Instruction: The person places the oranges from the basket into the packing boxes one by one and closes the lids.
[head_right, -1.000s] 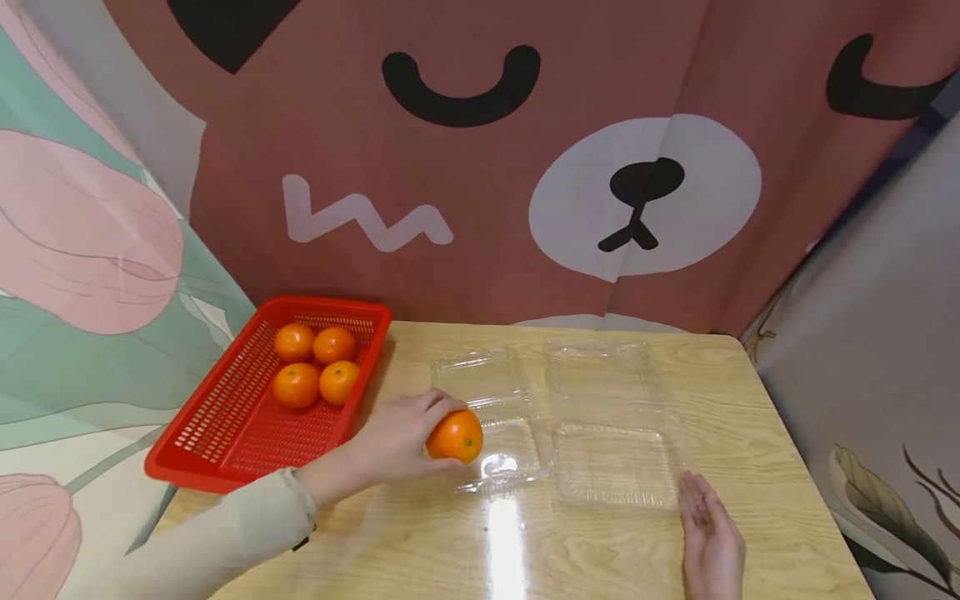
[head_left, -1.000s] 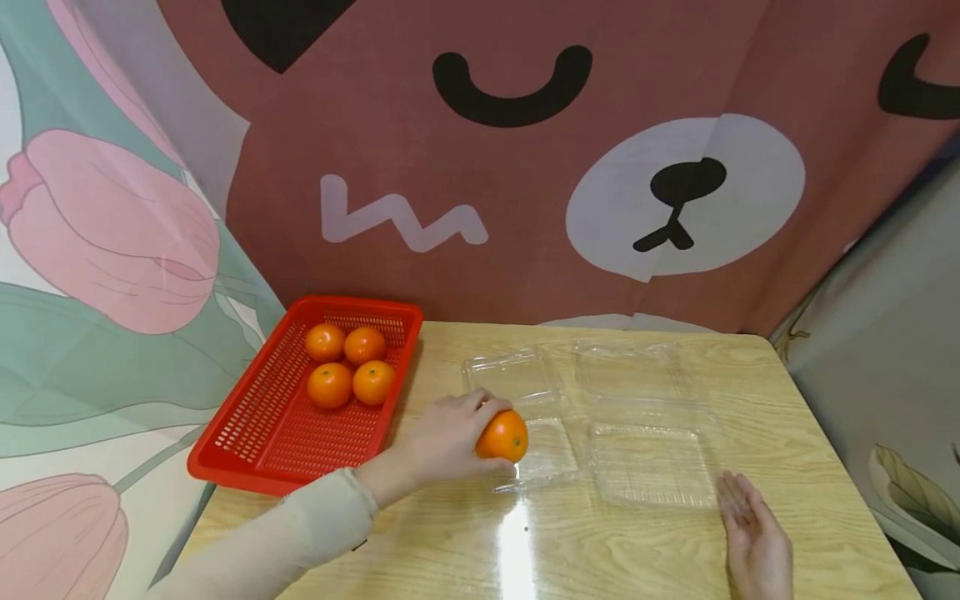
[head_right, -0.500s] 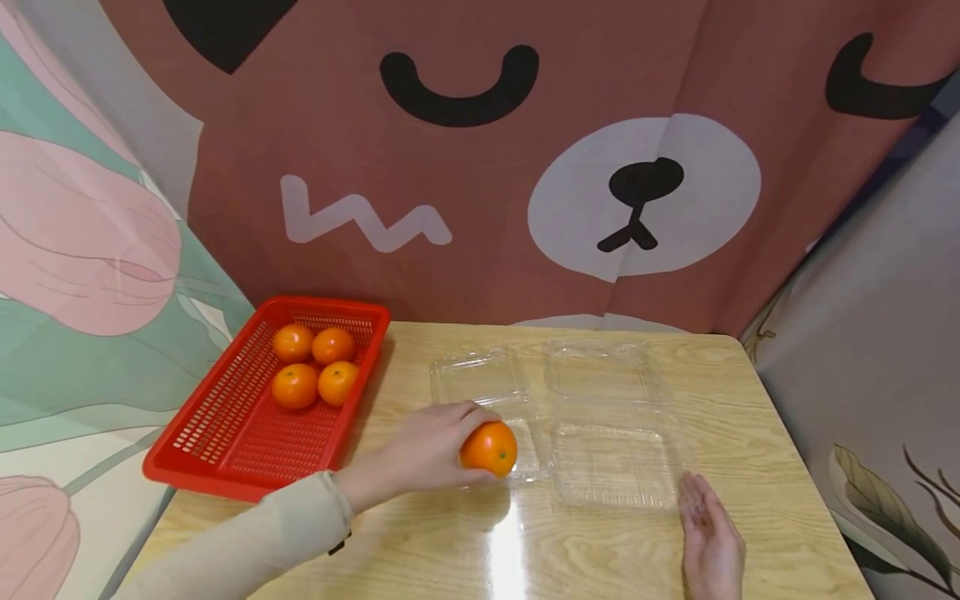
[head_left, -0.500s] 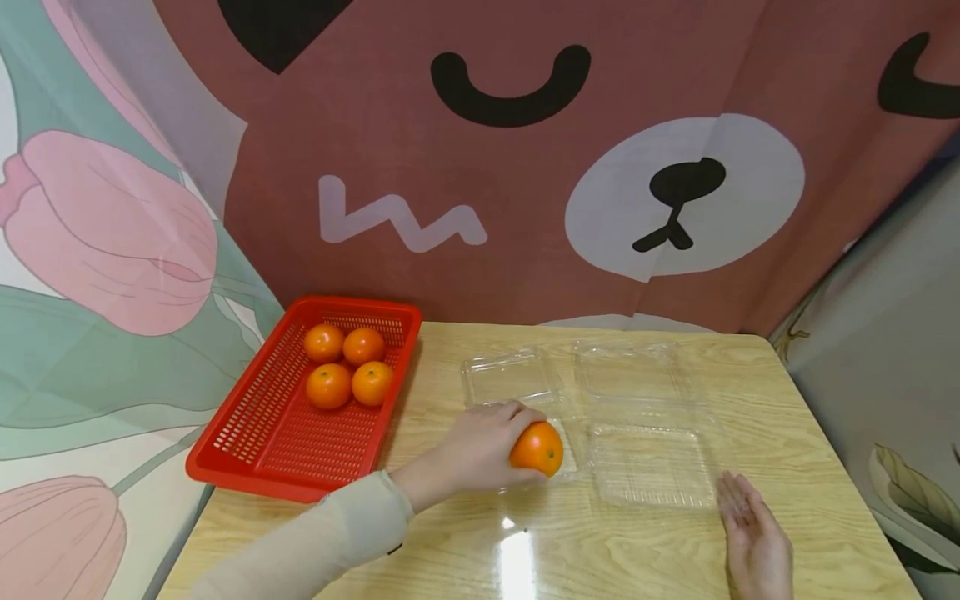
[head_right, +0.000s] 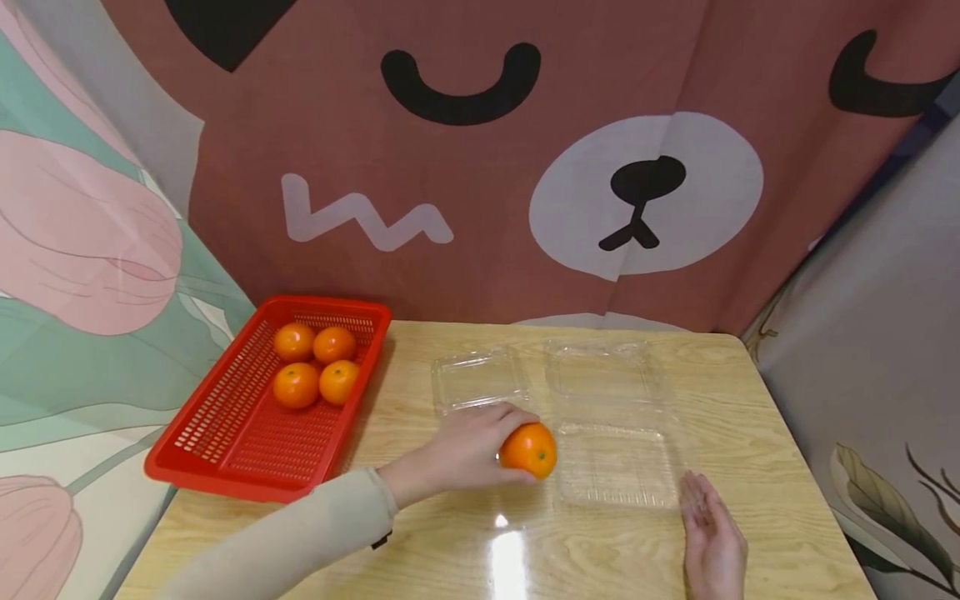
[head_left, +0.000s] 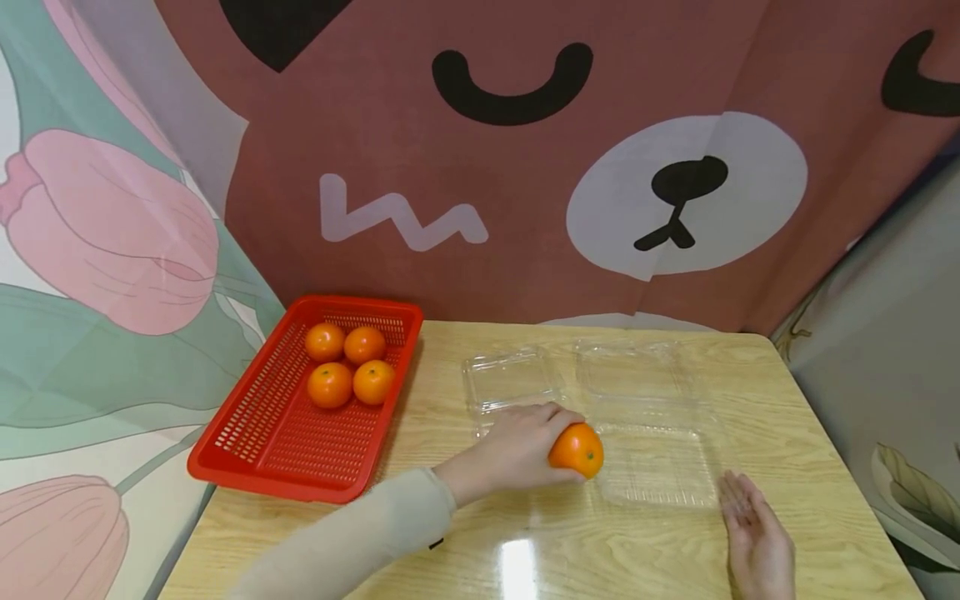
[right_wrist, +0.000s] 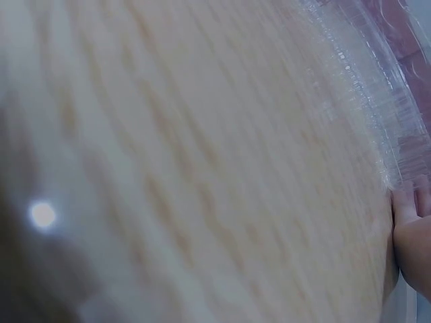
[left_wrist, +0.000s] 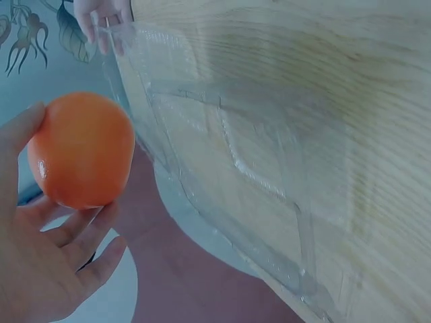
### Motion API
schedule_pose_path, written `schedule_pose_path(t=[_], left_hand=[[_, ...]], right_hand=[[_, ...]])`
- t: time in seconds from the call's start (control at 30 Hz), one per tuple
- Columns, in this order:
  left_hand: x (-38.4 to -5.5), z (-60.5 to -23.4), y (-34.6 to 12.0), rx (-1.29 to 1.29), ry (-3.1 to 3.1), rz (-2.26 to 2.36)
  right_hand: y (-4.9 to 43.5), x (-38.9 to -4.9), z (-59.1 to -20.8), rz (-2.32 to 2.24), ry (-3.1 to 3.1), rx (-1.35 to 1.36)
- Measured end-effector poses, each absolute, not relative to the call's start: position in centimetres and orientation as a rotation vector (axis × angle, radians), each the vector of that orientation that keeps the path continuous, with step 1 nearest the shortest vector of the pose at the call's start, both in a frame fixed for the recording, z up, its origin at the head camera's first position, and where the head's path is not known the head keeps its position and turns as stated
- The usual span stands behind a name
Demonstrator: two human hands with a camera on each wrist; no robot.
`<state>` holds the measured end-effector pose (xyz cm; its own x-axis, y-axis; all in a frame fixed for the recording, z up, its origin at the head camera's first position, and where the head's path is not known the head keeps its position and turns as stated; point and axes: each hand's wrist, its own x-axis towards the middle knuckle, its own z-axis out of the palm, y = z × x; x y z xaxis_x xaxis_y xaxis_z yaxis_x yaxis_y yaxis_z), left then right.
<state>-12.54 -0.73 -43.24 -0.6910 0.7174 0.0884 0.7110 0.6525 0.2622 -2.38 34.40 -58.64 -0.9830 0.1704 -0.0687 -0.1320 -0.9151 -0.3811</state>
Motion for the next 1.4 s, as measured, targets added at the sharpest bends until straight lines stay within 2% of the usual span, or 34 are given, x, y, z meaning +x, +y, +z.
schedule_pose_path(t=[0.4,0.93,1.4], left_hand=[[-13.2,-44.6,3.2,1.335,2.787,0.447],[-12.9,-46.3,7.8,1.416,2.780,0.272],[-13.5,-49.0,8.8,1.199,2.791,0.293]], right_hand=[[34.6,-2.4,-58.8,2.955,-0.445,-0.019],[34.5,-2.4,-59.1,2.936,-0.499,-0.085],[34.0,-2.6,-59.0,2.963,-0.433,0.056]])
